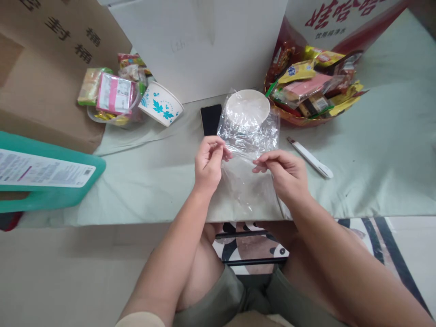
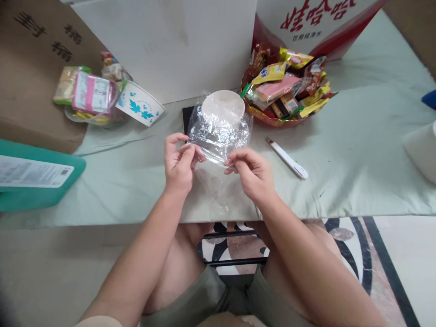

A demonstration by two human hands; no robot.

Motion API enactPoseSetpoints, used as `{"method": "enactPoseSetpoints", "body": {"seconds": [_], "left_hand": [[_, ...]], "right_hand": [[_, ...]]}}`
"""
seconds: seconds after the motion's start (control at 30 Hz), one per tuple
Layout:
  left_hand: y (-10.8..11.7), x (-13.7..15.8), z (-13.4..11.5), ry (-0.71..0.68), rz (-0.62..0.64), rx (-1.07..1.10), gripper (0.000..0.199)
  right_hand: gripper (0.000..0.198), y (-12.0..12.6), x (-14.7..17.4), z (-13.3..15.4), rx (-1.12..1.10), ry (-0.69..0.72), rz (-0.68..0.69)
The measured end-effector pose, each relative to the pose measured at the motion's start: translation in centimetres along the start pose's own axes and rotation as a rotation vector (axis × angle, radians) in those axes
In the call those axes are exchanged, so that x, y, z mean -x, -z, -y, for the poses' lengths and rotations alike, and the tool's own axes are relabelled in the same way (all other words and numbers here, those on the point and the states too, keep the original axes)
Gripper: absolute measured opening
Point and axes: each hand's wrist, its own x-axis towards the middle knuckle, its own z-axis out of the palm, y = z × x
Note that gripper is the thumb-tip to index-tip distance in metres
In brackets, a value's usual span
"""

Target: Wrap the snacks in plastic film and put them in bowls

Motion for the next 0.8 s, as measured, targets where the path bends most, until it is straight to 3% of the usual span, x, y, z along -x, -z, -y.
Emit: {"method": "enactPoseSetpoints", "body": {"seconds": [0.17, 0.27, 0.33, 0.5, 0.6, 0.8], "left_hand": [[0.3, -0.5, 0.6, -0.019, 0.100, -0.099, 0.007], [0.1, -0.7, 0.6, 0.012, 0.142, -0.239, 0.029], [-0.1, -0.8, 0.6, 0.025, 0.131, -0.331, 0.032], [-0.2, -0.6, 0.6, -0.068, 0.109, -0.503, 0.014], [0.0, -0.5, 0.7, -0.143, 0.119, -0.589, 0.009], [0.2, -0.3, 0.9, -0.316, 0.005, -0.727, 0.006]], "right_hand": [[0.016, 0.5, -0.5, -0.4, 0.050, -0.008, -0.016], [0.028, 0.6, -0.8, -0.4, 0.103, 0.003, 0.015], [0.032, 0.6, -0.9, -0.5, 0.191, 0.002, 0.022], [0.025, 0.8, -1.2, -1.0, 0.430, 0.033, -0.006], [0.015, 1.0, -1.1, -1.4, 0.522, 0.120, -0.028], [0.009, 0.9, -0.5, -1.1, 0.677, 0.395, -0.126]]}}
